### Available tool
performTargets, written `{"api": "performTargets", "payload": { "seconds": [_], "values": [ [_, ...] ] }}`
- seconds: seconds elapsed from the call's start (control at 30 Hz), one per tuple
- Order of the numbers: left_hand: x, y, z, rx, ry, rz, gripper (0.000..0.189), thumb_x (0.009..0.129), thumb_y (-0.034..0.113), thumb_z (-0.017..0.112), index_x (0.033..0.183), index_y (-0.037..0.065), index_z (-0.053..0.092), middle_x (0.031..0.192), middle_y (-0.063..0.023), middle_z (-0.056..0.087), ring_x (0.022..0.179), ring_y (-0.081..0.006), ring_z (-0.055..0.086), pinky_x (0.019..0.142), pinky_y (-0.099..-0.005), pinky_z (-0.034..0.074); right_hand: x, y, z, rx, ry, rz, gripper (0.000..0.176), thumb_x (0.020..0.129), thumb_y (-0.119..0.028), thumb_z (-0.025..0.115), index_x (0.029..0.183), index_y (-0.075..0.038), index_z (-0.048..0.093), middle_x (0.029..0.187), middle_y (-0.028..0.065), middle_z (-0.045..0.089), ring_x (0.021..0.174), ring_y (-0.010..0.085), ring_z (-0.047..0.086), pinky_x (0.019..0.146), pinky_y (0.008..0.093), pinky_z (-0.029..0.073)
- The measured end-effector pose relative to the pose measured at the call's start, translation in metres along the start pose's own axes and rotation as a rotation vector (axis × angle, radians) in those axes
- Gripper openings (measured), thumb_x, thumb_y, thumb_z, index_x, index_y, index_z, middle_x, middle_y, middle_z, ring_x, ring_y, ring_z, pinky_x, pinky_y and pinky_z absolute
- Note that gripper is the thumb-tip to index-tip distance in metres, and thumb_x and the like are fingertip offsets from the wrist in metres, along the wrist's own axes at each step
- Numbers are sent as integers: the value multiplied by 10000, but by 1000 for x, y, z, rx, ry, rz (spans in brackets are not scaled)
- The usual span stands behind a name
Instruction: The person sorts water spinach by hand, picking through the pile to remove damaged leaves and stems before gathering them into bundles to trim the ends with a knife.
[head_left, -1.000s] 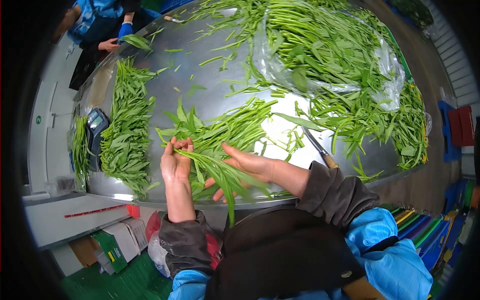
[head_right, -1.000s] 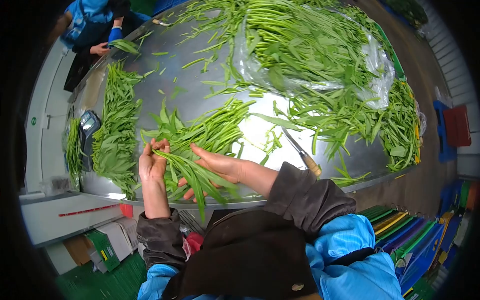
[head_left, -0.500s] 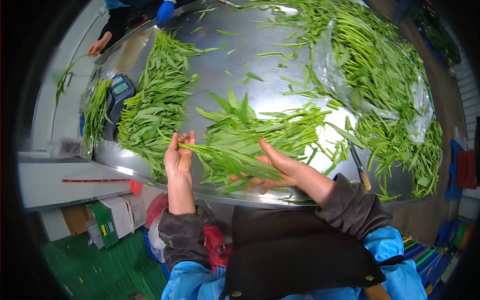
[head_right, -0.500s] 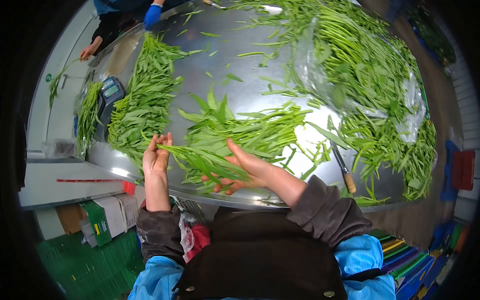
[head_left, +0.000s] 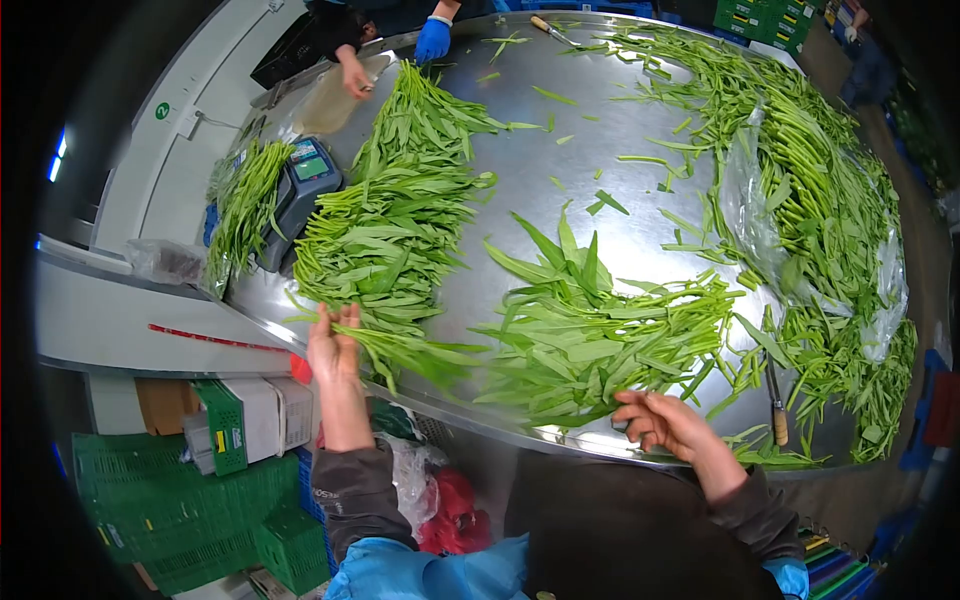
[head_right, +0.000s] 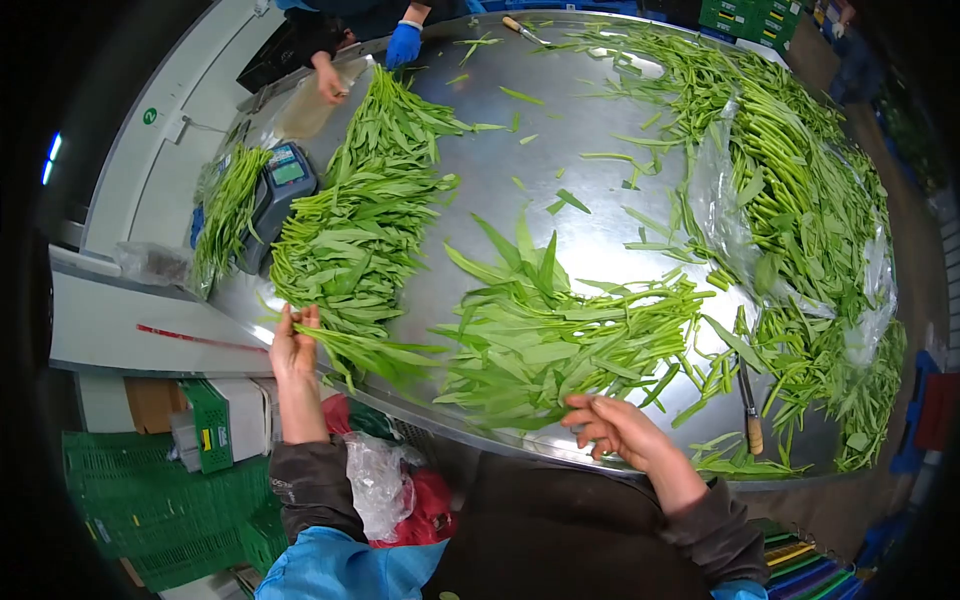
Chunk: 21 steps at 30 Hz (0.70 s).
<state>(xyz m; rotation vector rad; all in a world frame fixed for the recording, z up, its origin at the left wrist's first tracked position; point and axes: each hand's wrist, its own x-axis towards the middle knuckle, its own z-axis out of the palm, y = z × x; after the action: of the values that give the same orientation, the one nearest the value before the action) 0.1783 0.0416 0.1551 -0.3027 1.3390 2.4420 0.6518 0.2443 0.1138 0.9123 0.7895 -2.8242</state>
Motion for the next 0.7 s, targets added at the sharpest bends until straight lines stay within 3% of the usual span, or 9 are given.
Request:
{"api": "performTargets", "payload": {
  "seconds": [0.23, 0.33, 0.4, 0.43, 0.5, 0.53, 0.6, 0.67, 0.7],
  "values": [
    [132, 67, -2, 55, 30, 51, 192, 972, 109, 491, 1095, -38, 480, 845, -118, 518, 880, -305, 549, 928, -524, 498, -14, 20, 14, -28, 199, -45, 392, 972, -287, 519, 1233, 5, 528, 999, 94, 640, 741, 137, 622, 565, 250, 517],
    [168, 61, -2, 196, 131, -7, 271, 974, 185, 498, 1145, -26, 504, 974, -164, 580, 963, -300, 565, 909, -513, 492, -9, 22, 16, -28, 257, -89, 375, 969, -284, 527, 1217, -4, 547, 984, 90, 644, 716, 128, 618, 569, 245, 516],
    [176, 38, -10, 491, 138, 14, 382, 961, 261, 512, 1222, -18, 512, 1162, -222, 573, 1060, -285, 563, 910, -526, 460, -8, 24, 18, -50, 292, -96, 365, 964, -274, 535, 1207, -3, 553, 975, 95, 645, 710, 130, 621, 557, 246, 516],
    [206, 26, -34, 288, -33, -46, 517, 915, 312, 573, 1279, -46, 490, 1265, -268, 527, 1151, -291, 529, 969, -516, 397, -8, 23, 18, -78, 321, -102, 356, 959, -264, 542, 1198, -1, 560, 967, 100, 647, 704, 132, 624, 545, 248, 516],
    [226, 18, -49, 1245, 317, 463, 643, 868, 365, 631, 1285, -93, 458, 1278, -282, 508, 1220, -365, 461, 1038, -473, 340, -11, 24, 15, -124, 360, -115, 354, 960, -256, 541, 1204, -1, 558, 962, 94, 648, 706, 126, 622, 553, 243, 512],
    [191, 0, -37, 1462, 350, 932, 728, 823, 380, 685, 1291, -120, 436, 1320, -297, 460, 1262, -402, 401, 1076, -447, 297, -17, 28, 13, -174, 391, -116, 352, 961, -248, 539, 1209, 0, 555, 957, 88, 650, 707, 120, 619, 562, 239, 508],
    [139, -18, 2, 1380, 47, 1207, 650, 865, 271, 665, 1337, -89, 400, 1345, -270, 442, 1270, -385, 391, 1089, -426, 277, -24, 31, 7, -234, 450, -87, 351, 960, -238, 537, 1217, 0, 565, 966, 77, 647, 714, 109, 606, 580, 228, 509],
    [49, -47, 64, 1236, -121, 1026, 574, 903, 223, 609, 1363, -45, 394, 1355, -227, 455, 1270, -340, 408, 1093, -400, 272, -29, 36, -3, -250, 500, -105, 345, 962, -236, 534, 1200, 9, 573, 958, 75, 650, 709, 109, 607, 582, 228, 509],
    [21, -61, 82, 1148, -357, 880, 554, 912, 211, 589, 1370, -33, 393, 1372, -208, 449, 1276, -319, 409, 1094, -392, 272, -32, 38, -10, -221, 529, -117, 339, 962, -237, 533, 1190, 11, 579, 949, 75, 652, 695, 109, 607, 578, 230, 509]
  ]
}}
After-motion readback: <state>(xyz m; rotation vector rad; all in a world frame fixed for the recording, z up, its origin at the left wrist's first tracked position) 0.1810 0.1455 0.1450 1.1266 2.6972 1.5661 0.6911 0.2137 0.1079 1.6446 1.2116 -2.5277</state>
